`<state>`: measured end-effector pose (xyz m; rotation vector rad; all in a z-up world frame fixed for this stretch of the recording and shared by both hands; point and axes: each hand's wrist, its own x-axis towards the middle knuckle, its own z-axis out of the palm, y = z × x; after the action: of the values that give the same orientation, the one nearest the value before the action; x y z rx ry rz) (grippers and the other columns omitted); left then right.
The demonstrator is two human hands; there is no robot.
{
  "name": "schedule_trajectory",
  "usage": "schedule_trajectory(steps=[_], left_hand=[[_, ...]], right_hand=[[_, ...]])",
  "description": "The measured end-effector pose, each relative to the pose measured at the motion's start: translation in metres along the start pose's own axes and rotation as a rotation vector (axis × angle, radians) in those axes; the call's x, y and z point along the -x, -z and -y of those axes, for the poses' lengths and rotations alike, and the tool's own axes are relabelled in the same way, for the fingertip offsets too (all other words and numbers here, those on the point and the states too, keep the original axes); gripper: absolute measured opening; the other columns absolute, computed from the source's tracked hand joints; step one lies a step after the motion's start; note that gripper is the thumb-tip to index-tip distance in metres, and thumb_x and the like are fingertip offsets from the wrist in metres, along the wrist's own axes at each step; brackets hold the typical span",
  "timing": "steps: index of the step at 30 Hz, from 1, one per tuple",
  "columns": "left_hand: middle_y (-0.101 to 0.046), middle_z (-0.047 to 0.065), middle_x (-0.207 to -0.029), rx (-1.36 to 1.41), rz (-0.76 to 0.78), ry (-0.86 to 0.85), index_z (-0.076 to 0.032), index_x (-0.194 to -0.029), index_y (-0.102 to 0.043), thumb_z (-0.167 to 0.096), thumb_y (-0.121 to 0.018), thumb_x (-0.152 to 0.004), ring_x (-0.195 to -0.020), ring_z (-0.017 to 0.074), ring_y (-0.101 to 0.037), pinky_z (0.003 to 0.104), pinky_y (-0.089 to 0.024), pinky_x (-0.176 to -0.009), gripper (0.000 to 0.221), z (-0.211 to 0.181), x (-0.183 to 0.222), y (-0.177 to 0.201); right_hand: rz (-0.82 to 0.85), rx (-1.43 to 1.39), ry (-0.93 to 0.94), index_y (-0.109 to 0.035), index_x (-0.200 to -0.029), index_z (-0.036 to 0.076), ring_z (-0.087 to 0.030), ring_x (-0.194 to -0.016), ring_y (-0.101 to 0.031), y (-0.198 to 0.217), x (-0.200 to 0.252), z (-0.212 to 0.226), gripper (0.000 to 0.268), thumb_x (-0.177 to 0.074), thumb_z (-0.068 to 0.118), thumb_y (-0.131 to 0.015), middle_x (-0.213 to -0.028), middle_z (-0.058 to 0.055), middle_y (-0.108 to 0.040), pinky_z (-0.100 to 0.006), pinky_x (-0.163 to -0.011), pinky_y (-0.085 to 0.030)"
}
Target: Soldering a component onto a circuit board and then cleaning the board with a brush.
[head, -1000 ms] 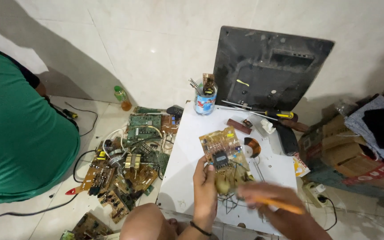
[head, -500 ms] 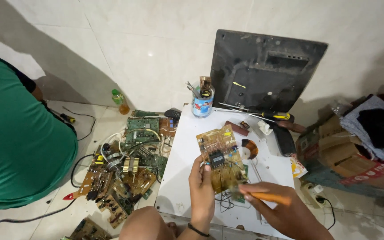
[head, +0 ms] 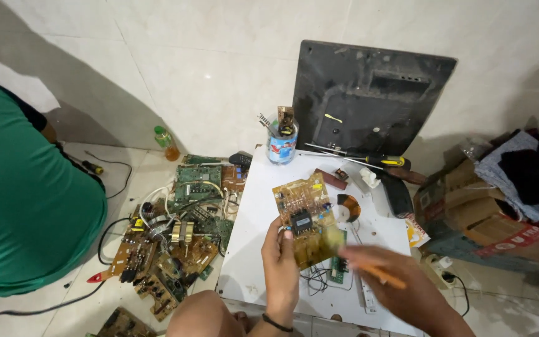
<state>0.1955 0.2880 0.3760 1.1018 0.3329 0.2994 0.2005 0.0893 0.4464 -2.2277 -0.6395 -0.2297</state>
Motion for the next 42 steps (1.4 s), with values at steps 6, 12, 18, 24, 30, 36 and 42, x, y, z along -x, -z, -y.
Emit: schedule_trajectory(steps=[6, 12, 18, 24, 30, 36, 42], left_hand=[[-0.074, 0.010, -0.108, -0.086, -0.032, 0.016, -0.002, -0.141, -0.059, -0.006, -0.045, -0.102, -0.086, 0.0127, -0.062, 0.027, -0.049, -0.077, 0.041, 0.000, -0.001, -0.001], [-0.074, 0.013, -0.124, 0.021, -0.045, 0.004, -0.001, -0.141, -0.057, -0.003, -0.045, -0.101, -0.105, 0.0173, -0.068, 0.029, -0.053, -0.091, 0.042, 0.013, -0.006, 0.002], [-0.073, 0.015, -0.121, 0.037, -0.044, 0.021, 0.001, -0.143, -0.056, -0.004, -0.045, -0.101, -0.101, 0.0187, -0.068, 0.030, -0.055, -0.087, 0.043, 0.013, -0.008, 0.002], [-0.073, 0.012, -0.116, 0.024, -0.059, 0.062, 0.001, -0.142, -0.058, -0.004, -0.044, -0.102, -0.097, 0.0158, -0.066, 0.029, -0.051, -0.085, 0.042, 0.005, -0.005, 0.001], [-0.072, 0.011, -0.124, -0.048, -0.079, 0.039, 0.001, -0.142, -0.056, -0.007, -0.047, -0.101, -0.105, 0.0160, -0.066, 0.029, -0.051, -0.092, 0.043, 0.014, -0.006, 0.002], [-0.073, 0.012, -0.120, -0.036, -0.055, 0.042, -0.001, -0.144, -0.056, -0.004, -0.045, -0.102, -0.100, 0.0152, -0.066, 0.029, -0.052, -0.089, 0.043, 0.009, -0.006, -0.001], [-0.073, 0.010, -0.122, -0.072, -0.046, 0.000, -0.002, -0.143, -0.056, -0.007, -0.044, -0.101, -0.103, 0.0147, -0.067, 0.029, -0.052, -0.091, 0.044, 0.004, -0.001, -0.002]], right_hand=[[-0.063, -0.176, -0.118, -0.080, -0.110, 0.009, -0.013, -0.053, -0.074, 0.007, -0.002, -0.008, 0.029, -0.082, 0.013, -0.072, -0.102, -0.004, -0.087, -0.026, -0.049, -0.064], [0.220, -0.146, -0.576, -0.090, -0.108, 0.015, -0.013, -0.086, -0.091, 0.011, -0.002, -0.002, 0.034, -0.078, 0.025, -0.077, -0.105, 0.002, -0.096, -0.029, -0.082, -0.071], [0.102, -0.018, -0.189, -0.088, -0.098, 0.021, -0.013, -0.073, -0.090, 0.012, -0.005, -0.001, 0.026, -0.073, 0.017, -0.082, -0.103, 0.002, -0.091, -0.029, -0.060, -0.070], [-0.197, -0.138, -0.356, -0.079, -0.107, -0.001, -0.015, -0.101, -0.074, 0.018, -0.005, 0.005, 0.025, -0.087, 0.011, -0.068, -0.115, -0.004, -0.083, -0.028, -0.091, -0.056], [0.087, 0.086, -0.451, -0.087, -0.088, 0.002, -0.010, -0.053, -0.071, 0.014, -0.006, 0.007, 0.023, -0.081, 0.021, -0.075, -0.099, 0.005, -0.091, -0.023, -0.050, -0.060], [0.133, 0.078, -0.355, -0.086, -0.098, 0.009, -0.009, -0.055, -0.078, 0.016, -0.007, 0.008, 0.024, -0.082, 0.021, -0.072, -0.107, 0.009, -0.090, -0.023, -0.047, -0.062], [-0.080, 0.029, -0.041, -0.079, -0.107, 0.008, -0.009, -0.044, -0.068, 0.009, -0.003, 0.003, 0.028, -0.079, 0.010, -0.074, -0.089, -0.006, -0.087, -0.020, -0.034, -0.054]])
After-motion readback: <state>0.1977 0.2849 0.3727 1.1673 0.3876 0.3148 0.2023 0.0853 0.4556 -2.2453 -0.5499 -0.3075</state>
